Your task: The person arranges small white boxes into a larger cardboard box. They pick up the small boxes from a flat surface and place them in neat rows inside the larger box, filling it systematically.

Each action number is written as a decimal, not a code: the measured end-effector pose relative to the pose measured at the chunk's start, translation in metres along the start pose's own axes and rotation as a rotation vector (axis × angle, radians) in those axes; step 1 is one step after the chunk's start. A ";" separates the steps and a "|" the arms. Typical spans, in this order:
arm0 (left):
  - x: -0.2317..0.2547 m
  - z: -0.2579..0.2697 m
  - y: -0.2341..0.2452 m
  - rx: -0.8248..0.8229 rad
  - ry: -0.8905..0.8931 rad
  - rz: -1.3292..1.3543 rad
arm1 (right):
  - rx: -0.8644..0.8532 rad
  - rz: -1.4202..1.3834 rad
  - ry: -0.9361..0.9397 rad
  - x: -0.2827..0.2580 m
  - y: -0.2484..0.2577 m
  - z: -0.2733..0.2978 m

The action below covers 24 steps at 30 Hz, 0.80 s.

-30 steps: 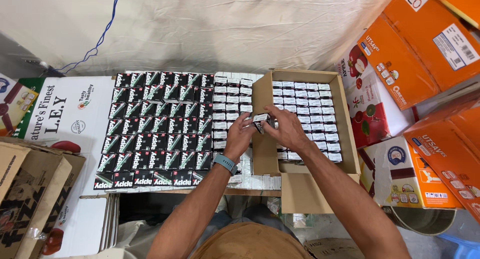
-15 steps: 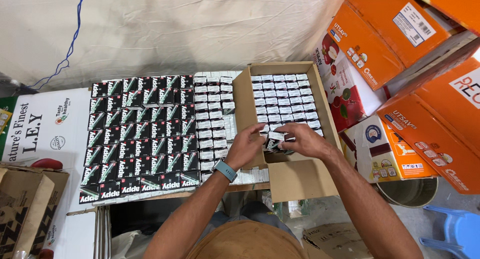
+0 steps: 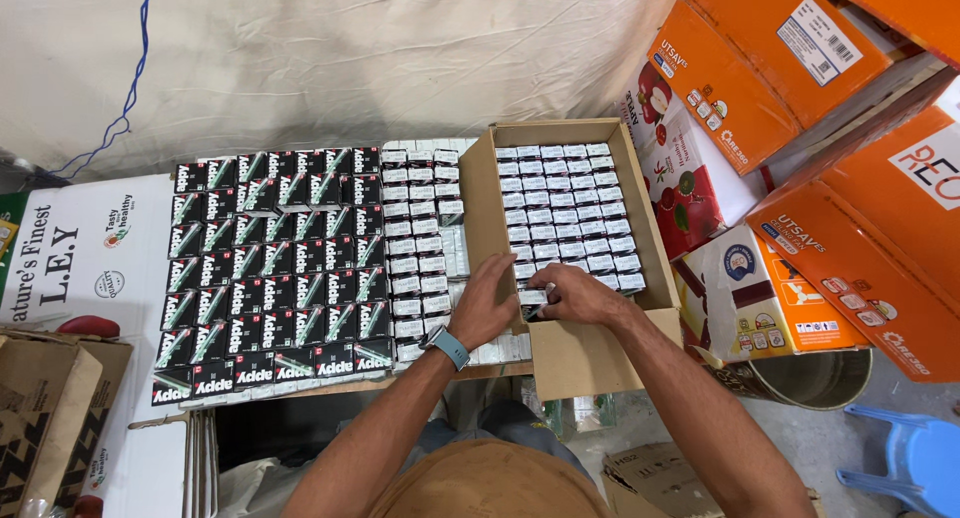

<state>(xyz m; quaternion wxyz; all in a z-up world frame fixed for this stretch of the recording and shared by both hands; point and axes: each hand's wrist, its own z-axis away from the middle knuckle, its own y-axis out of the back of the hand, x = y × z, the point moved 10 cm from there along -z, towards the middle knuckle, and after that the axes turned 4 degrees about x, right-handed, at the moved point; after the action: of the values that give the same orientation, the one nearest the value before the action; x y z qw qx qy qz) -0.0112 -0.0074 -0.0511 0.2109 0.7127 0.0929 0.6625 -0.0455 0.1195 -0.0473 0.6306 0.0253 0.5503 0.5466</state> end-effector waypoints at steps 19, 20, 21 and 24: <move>-0.012 0.004 -0.003 0.043 0.014 0.016 | -0.196 0.533 0.225 -0.020 -0.029 -0.019; -0.010 0.005 -0.002 0.035 0.033 0.025 | -0.188 0.595 0.239 -0.024 -0.029 -0.020; -0.008 0.005 -0.001 0.027 0.051 0.034 | -0.180 0.657 0.253 -0.027 -0.029 -0.020; -0.011 0.006 -0.003 0.066 0.000 0.023 | -0.109 0.857 0.335 -0.014 -0.038 -0.024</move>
<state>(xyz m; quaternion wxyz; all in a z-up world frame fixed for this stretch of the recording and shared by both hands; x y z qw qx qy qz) -0.0060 -0.0105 -0.0627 0.1798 0.7203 0.1065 0.6614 -0.0351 0.0807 -0.0711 0.2506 0.1284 0.5550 0.7827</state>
